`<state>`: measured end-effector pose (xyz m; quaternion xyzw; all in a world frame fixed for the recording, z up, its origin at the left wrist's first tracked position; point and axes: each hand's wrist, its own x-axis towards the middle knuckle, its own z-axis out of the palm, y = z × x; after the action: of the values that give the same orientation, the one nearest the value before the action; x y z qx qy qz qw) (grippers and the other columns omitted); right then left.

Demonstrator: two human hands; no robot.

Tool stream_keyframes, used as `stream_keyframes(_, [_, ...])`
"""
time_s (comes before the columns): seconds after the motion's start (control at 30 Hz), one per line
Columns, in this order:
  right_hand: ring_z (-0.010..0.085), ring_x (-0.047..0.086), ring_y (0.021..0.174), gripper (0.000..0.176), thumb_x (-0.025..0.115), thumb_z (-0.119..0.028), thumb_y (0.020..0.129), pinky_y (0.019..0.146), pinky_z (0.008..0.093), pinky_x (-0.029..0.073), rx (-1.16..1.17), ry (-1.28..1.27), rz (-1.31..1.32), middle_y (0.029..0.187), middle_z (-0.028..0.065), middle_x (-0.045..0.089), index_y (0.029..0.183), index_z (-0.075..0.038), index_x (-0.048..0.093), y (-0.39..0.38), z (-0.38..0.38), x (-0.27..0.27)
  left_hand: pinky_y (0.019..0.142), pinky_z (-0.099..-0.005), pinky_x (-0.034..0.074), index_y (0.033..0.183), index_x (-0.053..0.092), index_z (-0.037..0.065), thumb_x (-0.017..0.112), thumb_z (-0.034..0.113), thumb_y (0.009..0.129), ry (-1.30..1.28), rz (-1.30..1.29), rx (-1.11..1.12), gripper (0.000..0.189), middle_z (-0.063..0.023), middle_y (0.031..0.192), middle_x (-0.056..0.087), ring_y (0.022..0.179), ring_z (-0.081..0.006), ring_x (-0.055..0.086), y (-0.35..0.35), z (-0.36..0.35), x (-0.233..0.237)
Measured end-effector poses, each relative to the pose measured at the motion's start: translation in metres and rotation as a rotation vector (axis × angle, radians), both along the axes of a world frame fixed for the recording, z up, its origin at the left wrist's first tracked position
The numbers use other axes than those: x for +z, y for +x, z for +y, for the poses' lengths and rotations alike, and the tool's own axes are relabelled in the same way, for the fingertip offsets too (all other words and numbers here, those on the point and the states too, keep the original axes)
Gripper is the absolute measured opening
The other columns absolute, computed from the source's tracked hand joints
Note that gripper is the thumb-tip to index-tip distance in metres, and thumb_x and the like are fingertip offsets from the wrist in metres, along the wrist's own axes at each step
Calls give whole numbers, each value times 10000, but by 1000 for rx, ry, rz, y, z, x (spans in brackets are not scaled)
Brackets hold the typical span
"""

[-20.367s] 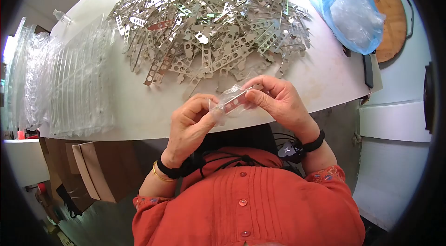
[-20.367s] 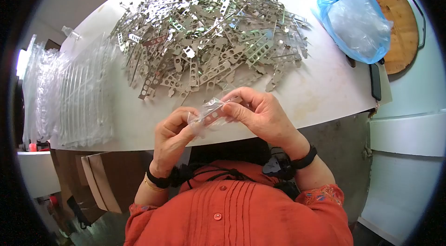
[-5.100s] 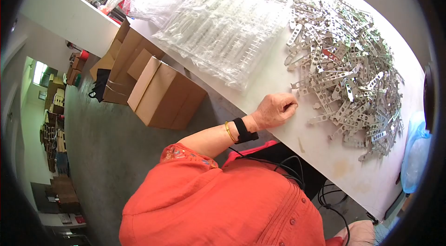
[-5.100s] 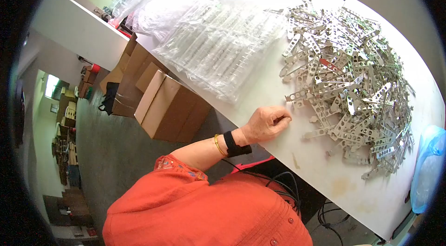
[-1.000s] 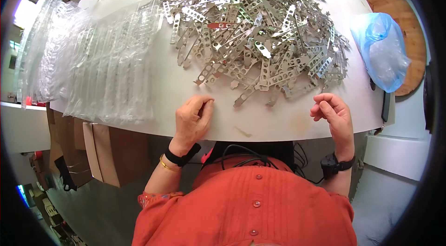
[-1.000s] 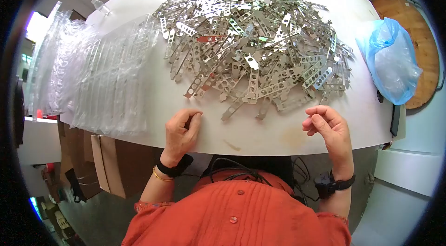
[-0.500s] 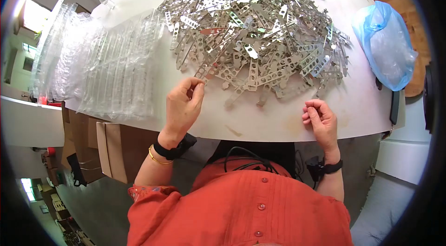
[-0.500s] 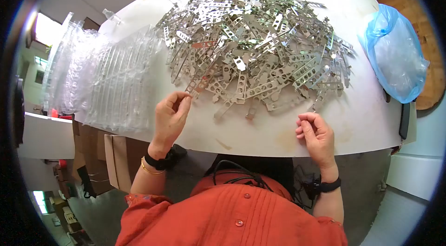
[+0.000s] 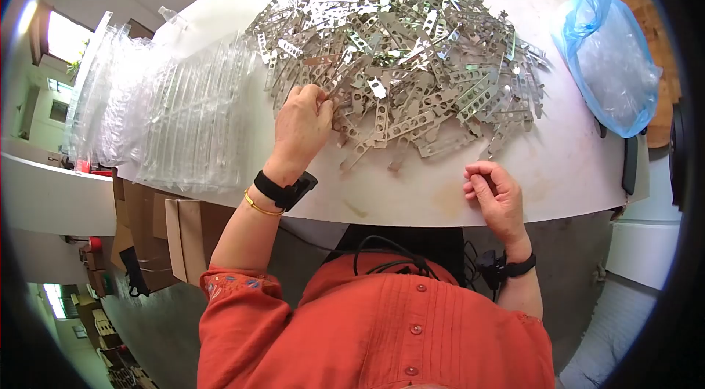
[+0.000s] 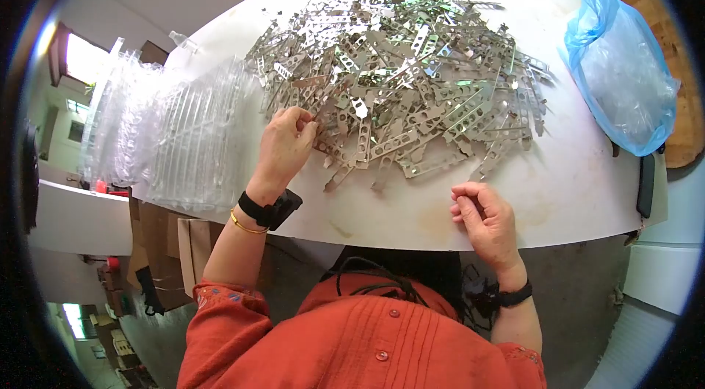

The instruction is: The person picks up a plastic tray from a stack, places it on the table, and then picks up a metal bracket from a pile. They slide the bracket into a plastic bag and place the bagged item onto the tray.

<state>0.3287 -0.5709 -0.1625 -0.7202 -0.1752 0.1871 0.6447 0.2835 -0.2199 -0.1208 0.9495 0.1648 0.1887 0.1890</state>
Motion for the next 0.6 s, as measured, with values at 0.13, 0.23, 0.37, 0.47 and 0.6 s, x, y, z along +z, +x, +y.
stream_keyframes(0.13, [96,648,803,136,570,-61,981,679,235,545,5,10,-1,963,42,653,1091,-15,635,0,-1,-1,702,-377,486,915,662,-14,640,131,859,9,34,43,157,-143,839,623,728,-283,602,5,0,1])
stream_keyframes(0.23, [101,654,803,134,571,-58,979,675,236,546,10,21,-18,966,47,651,1087,-13,637,1,-1,-1,701,-378,485,883,665,-12,637,125,861,11,30,45,142,-146,830,628,736,-291,611,8,3,0])
stream_keyframes(0.37, [108,656,803,134,571,-53,977,676,241,547,9,15,-10,970,53,650,1085,-9,636,1,-1,1,691,-371,487,866,666,-9,629,114,869,18,-28,46,129,-144,818,631,719,-283,612,11,9,-3])
stream_keyframes(0.47, [108,655,803,136,571,-54,976,679,243,547,7,20,-17,969,54,651,1087,-7,635,0,0,0,634,-343,482,861,661,-12,623,108,883,-54,-85,34,128,-118,788,636,647,-216,591,13,12,-4])
stream_keyframes(0.6, [102,648,799,141,567,-60,979,680,241,543,3,10,-17,965,55,657,1091,-7,634,0,0,0,509,-262,431,859,638,-12,616,115,915,-421,-55,57,140,-53,739,653,553,-80,511,8,0,17])
